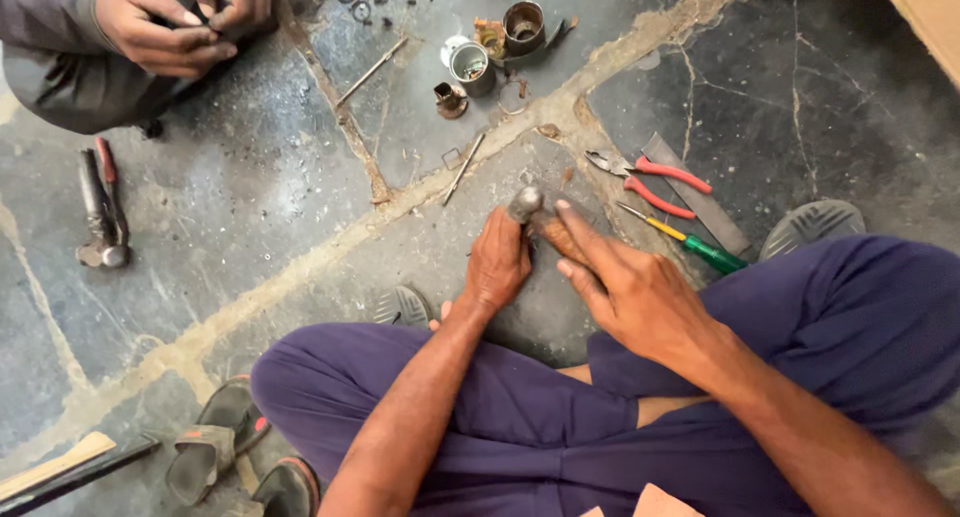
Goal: The person sits on the floor and uses a hammer and metal rod to shape a cylindrical metal part. They also use pliers and a screwdriver to manipulate smaller components and assemble parts together.
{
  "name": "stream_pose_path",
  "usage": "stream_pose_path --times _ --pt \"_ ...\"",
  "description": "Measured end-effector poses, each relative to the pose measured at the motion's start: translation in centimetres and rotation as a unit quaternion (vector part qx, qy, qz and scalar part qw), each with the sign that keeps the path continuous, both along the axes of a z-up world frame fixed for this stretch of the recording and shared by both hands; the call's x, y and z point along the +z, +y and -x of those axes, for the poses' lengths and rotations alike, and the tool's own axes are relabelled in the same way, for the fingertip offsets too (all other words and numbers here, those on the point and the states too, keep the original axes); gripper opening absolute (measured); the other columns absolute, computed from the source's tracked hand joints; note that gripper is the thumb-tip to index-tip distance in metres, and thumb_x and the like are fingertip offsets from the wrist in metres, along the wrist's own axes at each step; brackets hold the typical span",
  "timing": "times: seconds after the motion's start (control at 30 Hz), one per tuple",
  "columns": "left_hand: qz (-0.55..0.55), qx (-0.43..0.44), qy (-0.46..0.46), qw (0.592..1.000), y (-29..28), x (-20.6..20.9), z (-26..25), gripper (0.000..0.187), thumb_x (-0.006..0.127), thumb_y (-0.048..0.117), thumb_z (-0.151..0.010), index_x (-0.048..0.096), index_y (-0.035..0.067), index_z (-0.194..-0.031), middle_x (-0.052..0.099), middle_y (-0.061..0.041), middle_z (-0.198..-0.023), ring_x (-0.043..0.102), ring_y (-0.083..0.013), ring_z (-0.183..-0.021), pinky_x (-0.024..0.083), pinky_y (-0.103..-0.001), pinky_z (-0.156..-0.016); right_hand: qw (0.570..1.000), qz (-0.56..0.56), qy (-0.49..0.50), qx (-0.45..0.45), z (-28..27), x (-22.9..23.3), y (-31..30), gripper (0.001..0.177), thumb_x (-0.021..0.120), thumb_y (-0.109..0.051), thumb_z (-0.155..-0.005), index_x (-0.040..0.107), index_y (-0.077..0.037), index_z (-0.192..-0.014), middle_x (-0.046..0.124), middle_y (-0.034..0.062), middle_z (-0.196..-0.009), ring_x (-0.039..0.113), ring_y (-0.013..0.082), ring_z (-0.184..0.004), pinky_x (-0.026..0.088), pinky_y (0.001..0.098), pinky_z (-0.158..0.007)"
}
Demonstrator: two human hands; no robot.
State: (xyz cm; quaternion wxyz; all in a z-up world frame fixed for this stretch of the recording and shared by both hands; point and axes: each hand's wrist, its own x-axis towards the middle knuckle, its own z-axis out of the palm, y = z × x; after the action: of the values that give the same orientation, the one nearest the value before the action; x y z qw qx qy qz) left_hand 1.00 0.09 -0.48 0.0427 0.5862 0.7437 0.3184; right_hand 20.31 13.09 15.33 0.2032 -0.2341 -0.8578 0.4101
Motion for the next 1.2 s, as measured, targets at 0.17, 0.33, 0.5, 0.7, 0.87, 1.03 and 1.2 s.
stream_pose_path --times 0.17,0.33,0.5,0.7,0.87,1.03,1.2 --pt "0.022 0.013 0.006 1.000 -0.6 -1.2 0.0 0.019 0.066 -0.001 -0.094 0.052 0.003 -0.106 0.055 -0.023 -0.097 0.057 -0.0461 -0.090 0.049 -0.054 -0.077 0.999 0.005 0.050 -0.015 -2.2 1.6 0.4 0.062 0.069 -0.016 -0.098 0.045 -0.003 -0.154 0.071 0.0234 -0.105 0.072 0.0393 -0.088 0.057 0.0423 -0.075" --pt "-0.005 0.001 0.016 1.000 -0.3 -0.6 0.2 0.023 0.064 -0.001 -0.090 0.052 0.001 -0.110 0.056 -0.025 -0.102 0.057 -0.0477 -0.094 0.050 -0.053 -0.081 0.985 -0.020 0.163 -0.048 -0.9 1.9 -0.1 0.058 0.065 -0.016 -0.102 0.041 -0.005 -0.153 0.068 0.0289 -0.119 0.074 0.0388 -0.097 0.058 0.0398 -0.080" --pt "0.006 0.005 0.029 1.000 -0.2 -0.7 0.0 0.023 0.064 0.000 -0.089 0.051 0.001 -0.108 0.055 -0.025 -0.101 0.057 -0.0478 -0.092 0.049 -0.054 -0.079 0.997 0.026 -0.071 0.005 -0.5 0.3 0.3 0.066 0.074 -0.017 -0.093 0.051 -0.001 -0.152 0.075 0.0239 -0.098 0.073 0.0404 -0.083 0.056 0.0453 -0.072" --pt "0.020 0.002 0.001 1.000 -0.4 -0.5 0.0 0.019 0.064 -0.001 -0.092 0.051 0.001 -0.106 0.054 -0.024 -0.099 0.056 -0.0468 -0.091 0.048 -0.054 -0.079 0.982 -0.058 0.170 -0.061 -1.9 1.9 -0.1 0.056 0.064 -0.018 -0.104 0.040 -0.004 -0.153 0.066 0.0293 -0.120 0.073 0.0414 -0.100 0.058 0.0424 -0.082" --pt "0.011 -0.004 0.018 1.000 -0.1 -0.5 -0.1 0.025 0.062 -0.003 -0.084 0.050 0.001 -0.105 0.054 -0.024 -0.100 0.056 -0.0471 -0.093 0.048 -0.053 -0.079 0.995 0.039 -0.088 0.013 0.0 0.1 0.4 0.068 0.075 -0.020 -0.093 0.048 -0.006 -0.154 0.074 0.0216 -0.096 0.072 0.0421 -0.081 0.054 0.0473 -0.070" --pt "0.026 0.001 0.000 1.000 -0.6 -1.2 -0.2 0.022 0.065 -0.003 -0.090 0.051 0.001 -0.106 0.055 -0.023 -0.100 0.057 -0.0465 -0.093 0.048 -0.054 -0.079 0.983 -0.057 0.173 -0.038 -2.8 0.5 0.0 0.062 0.062 -0.017 -0.109 0.033 -0.013 -0.164 0.065 0.0281 -0.126 0.070 0.0424 -0.106 0.057 0.0436 -0.089" --pt "-0.001 -0.016 0.020 1.000 -0.1 -0.2 -0.4 0.028 0.061 -0.005 -0.086 0.051 -0.002 -0.112 0.055 -0.025 -0.103 0.056 -0.0478 -0.095 0.049 -0.054 -0.080 0.999 -0.034 -0.036 0.019 -0.4 1.2 0.6 0.071 0.074 -0.021 -0.094 0.042 -0.009 -0.156 0.074 0.0188 -0.092 0.070 0.0371 -0.072 0.054 0.0446 -0.065"
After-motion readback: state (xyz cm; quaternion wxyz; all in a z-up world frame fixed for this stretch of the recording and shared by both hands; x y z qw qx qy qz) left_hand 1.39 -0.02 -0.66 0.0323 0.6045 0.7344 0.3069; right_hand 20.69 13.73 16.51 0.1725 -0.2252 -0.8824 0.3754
